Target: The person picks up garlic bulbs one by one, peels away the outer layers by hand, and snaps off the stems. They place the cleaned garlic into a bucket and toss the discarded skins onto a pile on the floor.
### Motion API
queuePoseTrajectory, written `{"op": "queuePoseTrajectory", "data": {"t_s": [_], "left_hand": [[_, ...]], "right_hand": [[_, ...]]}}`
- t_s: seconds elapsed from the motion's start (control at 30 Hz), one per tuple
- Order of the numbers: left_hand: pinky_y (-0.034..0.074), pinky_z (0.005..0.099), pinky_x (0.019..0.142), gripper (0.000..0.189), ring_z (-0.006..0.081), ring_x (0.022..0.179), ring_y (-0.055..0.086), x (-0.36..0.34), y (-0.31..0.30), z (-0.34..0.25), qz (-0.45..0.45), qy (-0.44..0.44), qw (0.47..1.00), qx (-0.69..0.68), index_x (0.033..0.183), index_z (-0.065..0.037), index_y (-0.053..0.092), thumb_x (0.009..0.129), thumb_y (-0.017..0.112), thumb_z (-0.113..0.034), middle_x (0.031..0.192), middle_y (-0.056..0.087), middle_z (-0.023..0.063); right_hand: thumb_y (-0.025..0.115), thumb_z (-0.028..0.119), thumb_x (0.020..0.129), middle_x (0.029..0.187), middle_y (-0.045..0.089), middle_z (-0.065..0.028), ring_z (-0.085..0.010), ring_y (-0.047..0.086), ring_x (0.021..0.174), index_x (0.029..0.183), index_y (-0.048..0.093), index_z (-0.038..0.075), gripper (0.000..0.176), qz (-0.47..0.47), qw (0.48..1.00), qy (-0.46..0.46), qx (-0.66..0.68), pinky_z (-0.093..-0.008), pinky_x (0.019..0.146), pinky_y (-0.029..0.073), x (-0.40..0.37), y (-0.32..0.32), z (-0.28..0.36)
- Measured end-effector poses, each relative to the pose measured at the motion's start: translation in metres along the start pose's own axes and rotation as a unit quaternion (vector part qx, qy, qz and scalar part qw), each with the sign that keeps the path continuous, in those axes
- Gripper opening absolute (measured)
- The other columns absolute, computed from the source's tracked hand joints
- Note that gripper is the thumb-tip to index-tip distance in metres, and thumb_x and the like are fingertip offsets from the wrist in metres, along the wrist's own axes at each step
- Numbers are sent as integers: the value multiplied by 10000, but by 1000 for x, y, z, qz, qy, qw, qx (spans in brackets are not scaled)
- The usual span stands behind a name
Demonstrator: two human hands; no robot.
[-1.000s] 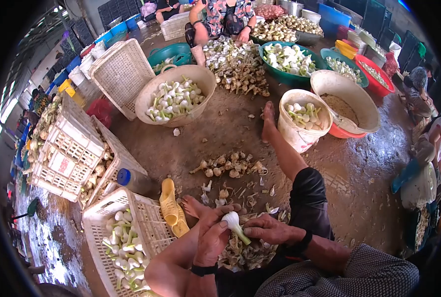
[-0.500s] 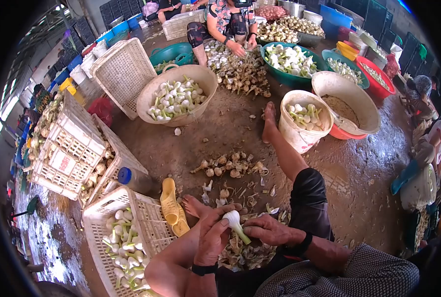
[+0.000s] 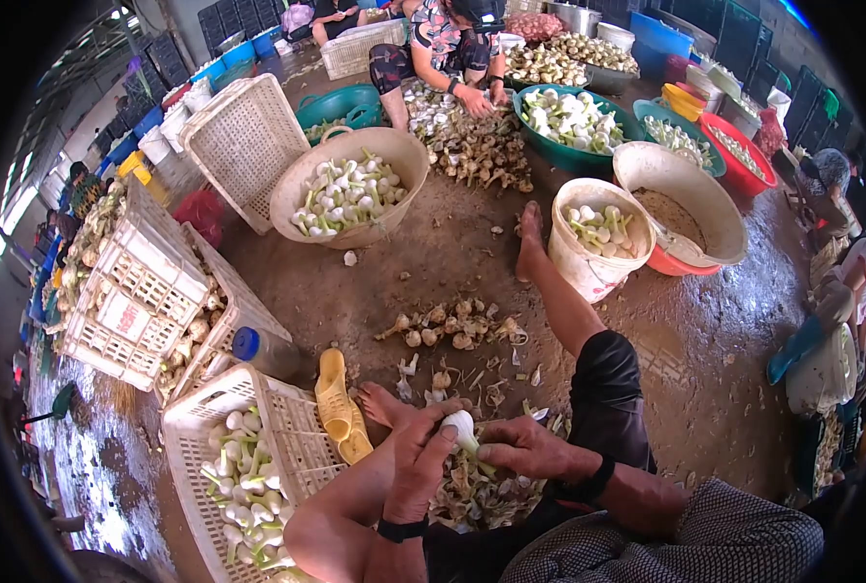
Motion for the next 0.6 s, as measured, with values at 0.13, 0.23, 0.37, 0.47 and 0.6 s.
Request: {"op": "queuePoseTrajectory", "data": {"t_s": [0.13,0.23,0.37,0.47,0.6], "left_hand": [[449,304,975,336,161,1077,584,0,2,-3,17,10,999,43,1240,46,560,944,536,-113,1199,626,125],[446,324,993,343,190,1089,589,0,8,-8,20,-13,999,-30,1252,57,540,954,531,-114,1201,622,138],[442,383,1016,321,262,1120,583,1,10,-5,13,-26,992,-121,1229,50,538,955,490,-110,1205,601,193],[439,392,1026,331,277,1133,576,2,12,-5,10,-32,986,-164,1225,44,537,948,502,-132,1204,596,206],[464,415,1014,357,297,1139,578,2,11,-3,-1,-38,984,-175,1232,44,528,935,523,-153,1205,591,212]], "right_hand": [[531,290,1004,687,582,12,-58,533,600,962,641,-5,317,-4,1000,4,29,-246,535,426,0,-2,-9],[533,289,1001,692,583,9,-59,536,601,964,640,-5,315,-9,1000,-3,27,-246,537,429,0,-2,-9],[529,280,999,690,583,-1,-67,538,598,937,635,-7,312,-61,997,2,44,-247,538,433,0,-5,-6],[527,265,992,706,592,-18,-82,542,594,900,638,-8,309,-91,995,-8,44,-252,533,436,4,-12,-8],[523,262,975,729,617,-53,-119,544,573,946,629,-10,293,-88,950,48,295,-263,520,425,6,-4,-20]]}}
Point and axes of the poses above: each hand's wrist, its own x-axis towards the middle knuckle, its own y-axis out of the palm, z = x × y, the point moved 3 cm from there along x, towards the middle knuckle
